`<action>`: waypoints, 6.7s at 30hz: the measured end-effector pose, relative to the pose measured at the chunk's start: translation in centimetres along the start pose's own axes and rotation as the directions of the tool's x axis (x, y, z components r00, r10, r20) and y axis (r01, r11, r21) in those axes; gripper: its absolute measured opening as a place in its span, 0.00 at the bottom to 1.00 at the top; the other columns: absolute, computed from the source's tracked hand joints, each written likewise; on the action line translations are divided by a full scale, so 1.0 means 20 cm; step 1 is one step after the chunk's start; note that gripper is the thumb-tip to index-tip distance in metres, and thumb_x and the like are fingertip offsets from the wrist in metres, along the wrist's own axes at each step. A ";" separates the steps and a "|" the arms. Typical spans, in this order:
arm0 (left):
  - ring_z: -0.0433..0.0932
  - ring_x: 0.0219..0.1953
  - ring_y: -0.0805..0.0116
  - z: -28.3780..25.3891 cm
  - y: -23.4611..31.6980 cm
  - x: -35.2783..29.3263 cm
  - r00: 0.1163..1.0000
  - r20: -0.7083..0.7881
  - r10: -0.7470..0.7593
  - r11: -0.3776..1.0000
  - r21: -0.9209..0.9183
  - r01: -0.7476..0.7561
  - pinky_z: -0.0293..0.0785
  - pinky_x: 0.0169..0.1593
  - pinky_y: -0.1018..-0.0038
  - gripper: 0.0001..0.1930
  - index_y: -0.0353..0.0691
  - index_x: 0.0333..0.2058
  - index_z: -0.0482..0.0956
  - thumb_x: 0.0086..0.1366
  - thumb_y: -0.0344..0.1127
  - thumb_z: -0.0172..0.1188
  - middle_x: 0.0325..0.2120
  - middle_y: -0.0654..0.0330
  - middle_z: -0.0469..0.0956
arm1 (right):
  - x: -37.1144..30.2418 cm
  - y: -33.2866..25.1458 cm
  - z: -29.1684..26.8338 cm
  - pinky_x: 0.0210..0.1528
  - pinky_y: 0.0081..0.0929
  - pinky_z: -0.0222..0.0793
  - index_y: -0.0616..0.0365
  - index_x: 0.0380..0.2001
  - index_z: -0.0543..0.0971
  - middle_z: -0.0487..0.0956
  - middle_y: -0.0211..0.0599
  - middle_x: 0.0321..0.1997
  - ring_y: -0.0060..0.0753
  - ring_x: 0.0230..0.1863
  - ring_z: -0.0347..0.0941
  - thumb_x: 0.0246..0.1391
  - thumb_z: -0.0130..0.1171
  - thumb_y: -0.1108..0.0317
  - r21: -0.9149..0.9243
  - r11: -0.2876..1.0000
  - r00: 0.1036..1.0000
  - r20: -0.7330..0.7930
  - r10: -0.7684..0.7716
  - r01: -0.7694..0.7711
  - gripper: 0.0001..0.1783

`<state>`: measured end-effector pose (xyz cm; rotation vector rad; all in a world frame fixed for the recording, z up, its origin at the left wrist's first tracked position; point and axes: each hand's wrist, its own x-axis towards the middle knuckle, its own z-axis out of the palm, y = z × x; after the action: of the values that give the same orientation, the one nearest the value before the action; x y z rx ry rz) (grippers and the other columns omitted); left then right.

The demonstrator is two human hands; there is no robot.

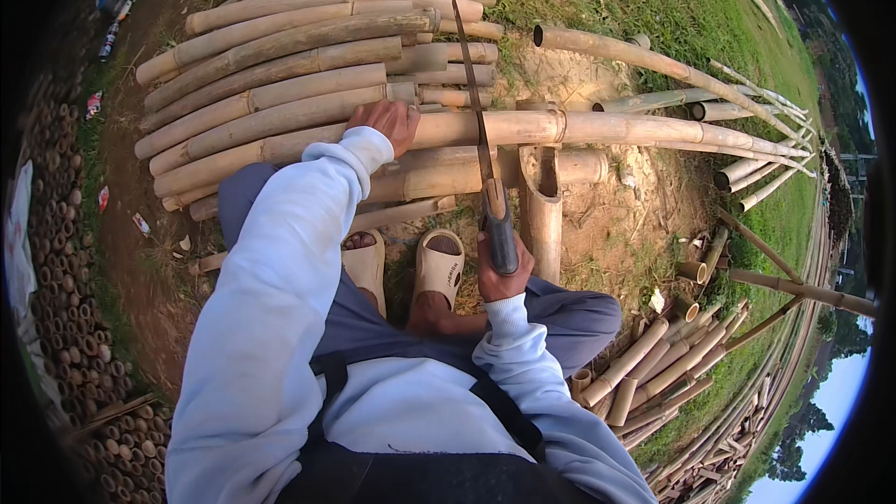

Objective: The person sits on the ground and uses a hand saw to cut bamboo poles into shorter sections. They repeatedly position the saw, cut through the bamboo, and move the cut pieces aside.

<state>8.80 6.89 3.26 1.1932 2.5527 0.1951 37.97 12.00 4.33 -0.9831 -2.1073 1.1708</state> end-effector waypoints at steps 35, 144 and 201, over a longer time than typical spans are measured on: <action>0.83 0.38 0.44 0.08 -0.06 0.02 0.985 -0.170 -0.039 0.997 0.065 0.050 0.75 0.49 0.52 0.21 0.44 0.36 0.85 0.73 0.49 0.44 0.33 0.50 0.85 | 0.17 -0.27 -0.02 0.27 0.29 0.70 0.62 0.33 0.79 0.77 0.41 0.20 0.31 0.22 0.77 0.53 0.67 0.73 -0.003 0.982 0.967 -0.170 -0.188 0.191 0.07; 0.74 0.55 0.52 0.27 -0.07 -0.06 0.965 -0.070 0.253 0.964 0.104 -0.246 0.70 0.60 0.58 0.35 0.50 0.56 0.70 0.49 0.38 0.76 0.51 0.59 0.75 | -0.39 -0.34 -0.40 0.27 0.30 0.67 0.64 0.29 0.76 0.74 0.46 0.20 0.42 0.19 0.69 0.55 0.69 0.68 -0.091 0.989 0.992 0.038 0.119 -0.115 0.12; 0.79 0.48 0.64 -0.34 -0.86 -0.45 0.998 -0.035 0.059 0.862 -0.502 -0.068 0.72 0.55 0.68 0.22 0.34 0.56 0.76 0.67 0.39 0.63 0.43 0.49 0.82 | -1.05 0.51 -1.01 0.46 0.50 0.73 0.60 0.55 0.72 0.79 0.54 0.47 0.61 0.47 0.78 0.56 0.67 0.53 -0.422 0.685 0.727 -0.647 0.232 -0.594 0.30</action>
<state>-0.49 -10.91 7.26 1.0620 2.2616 0.8362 68.65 8.70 3.12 -1.9480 -1.8042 0.2450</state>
